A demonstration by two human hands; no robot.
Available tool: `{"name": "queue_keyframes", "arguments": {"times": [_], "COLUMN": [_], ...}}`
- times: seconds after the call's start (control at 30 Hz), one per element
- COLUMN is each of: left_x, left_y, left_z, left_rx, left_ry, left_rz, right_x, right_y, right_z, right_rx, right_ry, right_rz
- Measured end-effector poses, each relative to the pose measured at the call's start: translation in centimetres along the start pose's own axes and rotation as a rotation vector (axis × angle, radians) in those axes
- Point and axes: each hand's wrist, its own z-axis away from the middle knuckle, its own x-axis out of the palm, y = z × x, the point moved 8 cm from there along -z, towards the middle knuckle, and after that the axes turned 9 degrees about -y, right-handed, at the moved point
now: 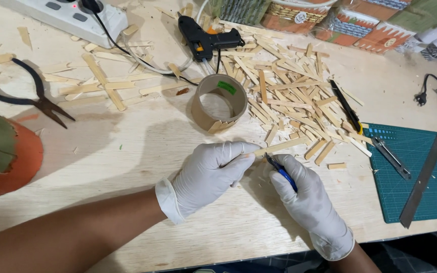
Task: Cutting popsicle sticks into small segments and gluing them onto a cylindrical container for decoration.
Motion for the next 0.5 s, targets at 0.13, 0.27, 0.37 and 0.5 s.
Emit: {"name": "queue_keyframes", "arguments": {"times": [0.13, 0.27, 0.37, 0.5], "left_x": [0.1, 0.2, 0.2, 0.0], "left_y": [0.1, -0.5, -1.1, -0.9], "left_z": [-0.1, 0.0, 0.0, 0.1], "left_rx": [0.053, 0.052, 0.037, 0.059], "left_ry": [-0.009, 0.001, 0.030, 0.053], "left_rz": [-0.023, 0.006, -0.017, -0.104], "right_x": [0.1, 0.0, 0.1, 0.1], "right_y": [0.5, 0.0, 0.2, 0.5], "right_z": [0.1, 0.3, 0.4, 0.6], "right_rx": [-0.010, -0.102, -0.071, 0.009], "right_ry": [0.001, 0.051, 0.084, 0.127], "right_rz": [-0.005, 0.061, 0.140, 0.185]}}
